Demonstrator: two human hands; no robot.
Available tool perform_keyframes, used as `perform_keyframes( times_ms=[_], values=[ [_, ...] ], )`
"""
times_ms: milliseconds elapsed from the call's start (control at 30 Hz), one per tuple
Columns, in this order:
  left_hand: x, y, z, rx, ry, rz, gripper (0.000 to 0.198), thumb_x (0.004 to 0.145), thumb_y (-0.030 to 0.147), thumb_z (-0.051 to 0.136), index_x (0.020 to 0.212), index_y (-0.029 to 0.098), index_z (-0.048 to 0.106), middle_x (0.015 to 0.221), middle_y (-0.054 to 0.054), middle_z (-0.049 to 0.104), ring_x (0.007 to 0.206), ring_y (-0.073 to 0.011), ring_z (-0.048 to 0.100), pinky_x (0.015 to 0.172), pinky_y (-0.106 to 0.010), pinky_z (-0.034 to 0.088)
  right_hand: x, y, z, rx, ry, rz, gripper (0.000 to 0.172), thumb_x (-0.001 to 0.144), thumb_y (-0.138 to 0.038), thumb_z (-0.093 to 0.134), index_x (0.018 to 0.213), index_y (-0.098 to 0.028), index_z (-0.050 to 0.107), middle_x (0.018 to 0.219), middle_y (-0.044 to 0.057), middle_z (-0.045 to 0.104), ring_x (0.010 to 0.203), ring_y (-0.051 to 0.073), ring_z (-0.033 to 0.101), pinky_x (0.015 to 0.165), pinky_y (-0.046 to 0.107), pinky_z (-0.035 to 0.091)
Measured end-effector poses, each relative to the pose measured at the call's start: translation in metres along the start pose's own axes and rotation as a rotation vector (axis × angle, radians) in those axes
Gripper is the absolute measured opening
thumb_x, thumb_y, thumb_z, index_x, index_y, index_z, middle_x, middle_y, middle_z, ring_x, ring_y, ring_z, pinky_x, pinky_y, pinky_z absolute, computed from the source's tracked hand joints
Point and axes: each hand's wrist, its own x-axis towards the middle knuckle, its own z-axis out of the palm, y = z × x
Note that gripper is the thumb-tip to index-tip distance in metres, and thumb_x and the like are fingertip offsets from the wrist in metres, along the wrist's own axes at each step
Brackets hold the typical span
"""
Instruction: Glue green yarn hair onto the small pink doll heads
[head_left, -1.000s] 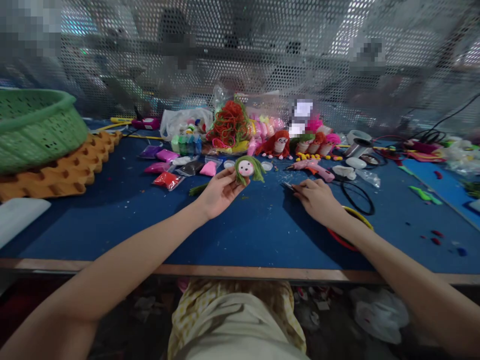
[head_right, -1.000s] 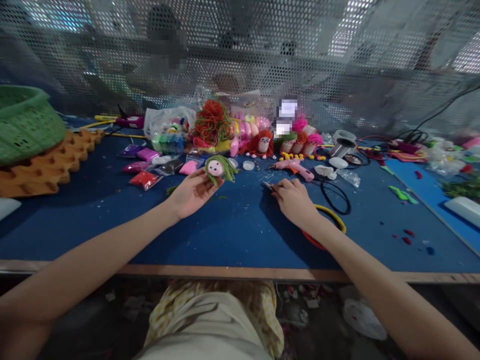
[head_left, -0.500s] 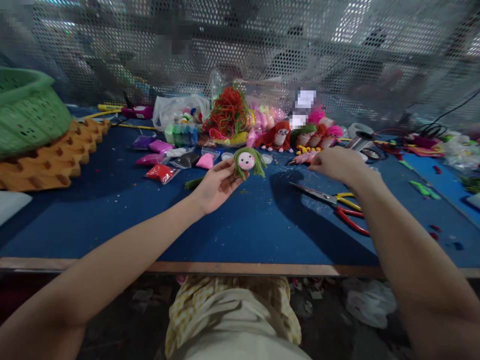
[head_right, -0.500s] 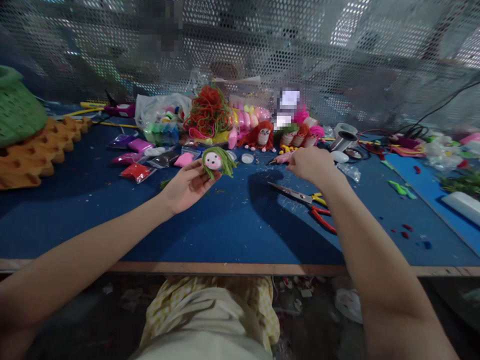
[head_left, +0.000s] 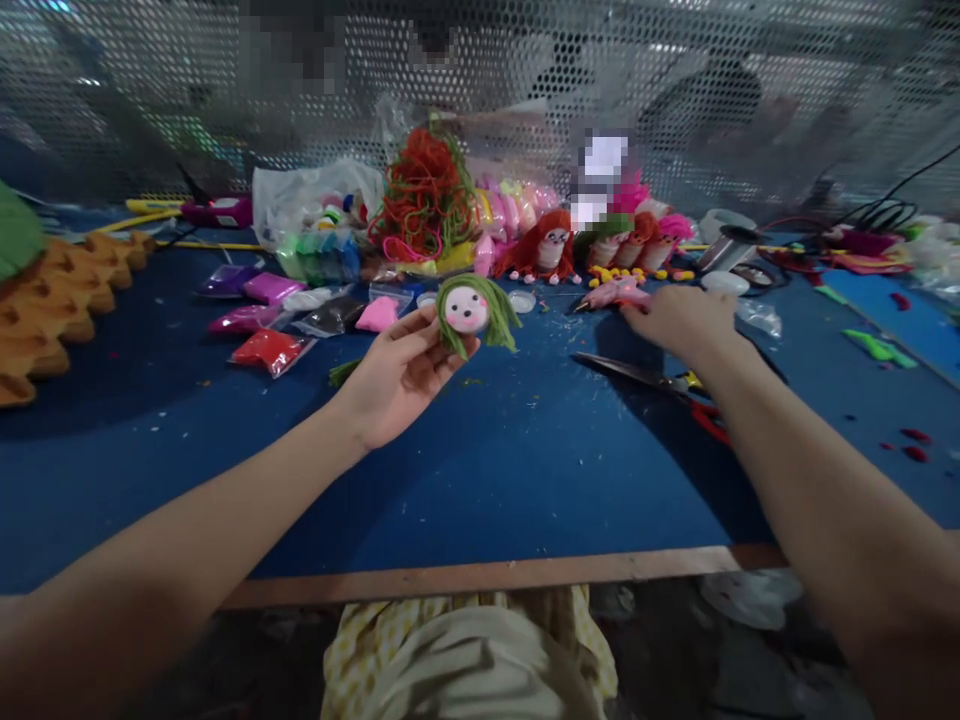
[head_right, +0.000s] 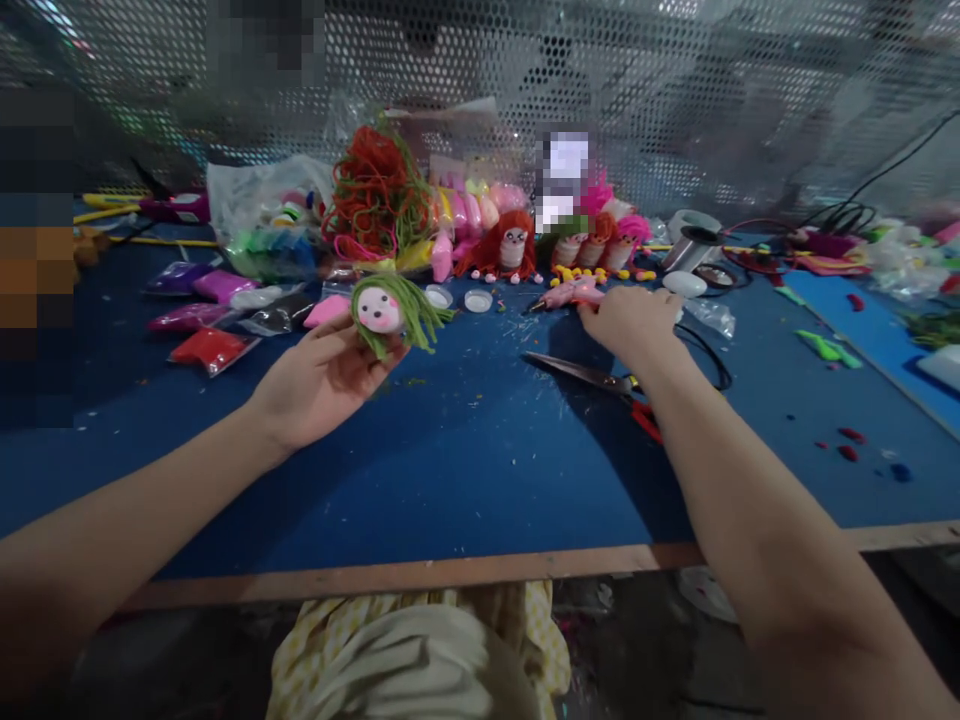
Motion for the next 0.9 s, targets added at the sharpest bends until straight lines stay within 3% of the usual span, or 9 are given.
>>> perform_keyframes(
  times_ms=[233,300,367,433,533,733,900],
  values=[
    [-0.001,0.001,0.003,0.017,0.026,-0.016,0.027,0.095,0.003,0.047,0.106,0.015,0.069,0.079,-0.002,0.075,0.072,-0.0118,0.074,0.087,-0.025,0.059,-0.006,-0.008,0.001,0.053,0.062,-0.071,0.058,0.099,-0.047,0.039,0.116,0.000,0.069,0.112,0.030,0.070,0.106,0.040,0.066,0.083,0.046,0.049],
    [-0.002,0.002,0.003,0.012,0.022,0.002,0.033,0.095,0.002,0.045,0.114,0.016,0.068,0.080,-0.002,0.075,0.073,-0.0119,0.074,0.089,-0.026,0.059,-0.011,-0.011,-0.001,0.075,0.150,-0.077,0.057,0.099,-0.044,0.040,0.118,0.002,0.067,0.115,0.031,0.068,0.108,0.039,0.063,0.087,0.047,0.049],
    [-0.001,0.004,0.003,0.007,0.016,0.027,0.039,0.095,0.002,0.043,0.122,0.018,0.066,0.080,-0.001,0.076,0.074,-0.0117,0.074,0.092,-0.028,0.059,-0.015,-0.013,-0.004,0.082,0.286,-0.172,0.051,0.098,-0.042,0.044,0.116,-0.001,0.069,0.121,0.028,0.065,0.116,0.040,0.057,0.095,0.050,0.045],
    [-0.001,0.005,0.002,-0.003,0.021,0.045,0.042,0.095,0.002,0.043,0.127,0.019,0.064,0.081,-0.001,0.075,0.074,-0.0115,0.074,0.094,-0.029,0.059,-0.017,-0.014,-0.004,0.063,0.358,-0.367,0.042,0.096,-0.040,0.050,0.111,-0.009,0.073,0.125,0.021,0.064,0.124,0.041,0.048,0.103,0.054,0.037],
    [-0.001,0.006,0.002,-0.016,0.028,0.050,0.042,0.095,0.001,0.044,0.127,0.018,0.064,0.080,-0.002,0.075,0.073,-0.0116,0.074,0.094,-0.030,0.059,-0.017,-0.016,0.001,0.053,0.291,-0.605,0.032,0.095,-0.035,0.054,0.106,-0.018,0.077,0.119,0.014,0.067,0.125,0.039,0.044,0.105,0.055,0.032],
    [-0.004,0.005,0.001,-0.015,0.013,0.016,0.038,0.094,0.001,0.044,0.121,0.015,0.067,0.080,-0.003,0.076,0.073,-0.0123,0.074,0.097,-0.030,0.058,-0.010,-0.020,0.017,0.137,0.276,-0.616,0.030,0.096,-0.029,0.050,0.099,-0.019,0.078,0.114,0.013,0.069,0.123,0.037,0.045,0.104,0.056,0.032],
    [-0.005,0.006,0.001,-0.016,-0.004,0.011,0.033,0.094,0.002,0.045,0.114,0.014,0.069,0.079,-0.003,0.076,0.073,-0.0120,0.074,0.095,-0.029,0.059,-0.014,-0.022,0.016,0.028,0.324,-0.642,0.035,0.098,-0.027,0.044,0.096,-0.017,0.077,0.110,0.014,0.069,0.119,0.036,0.046,0.101,0.054,0.034]
  ],
)
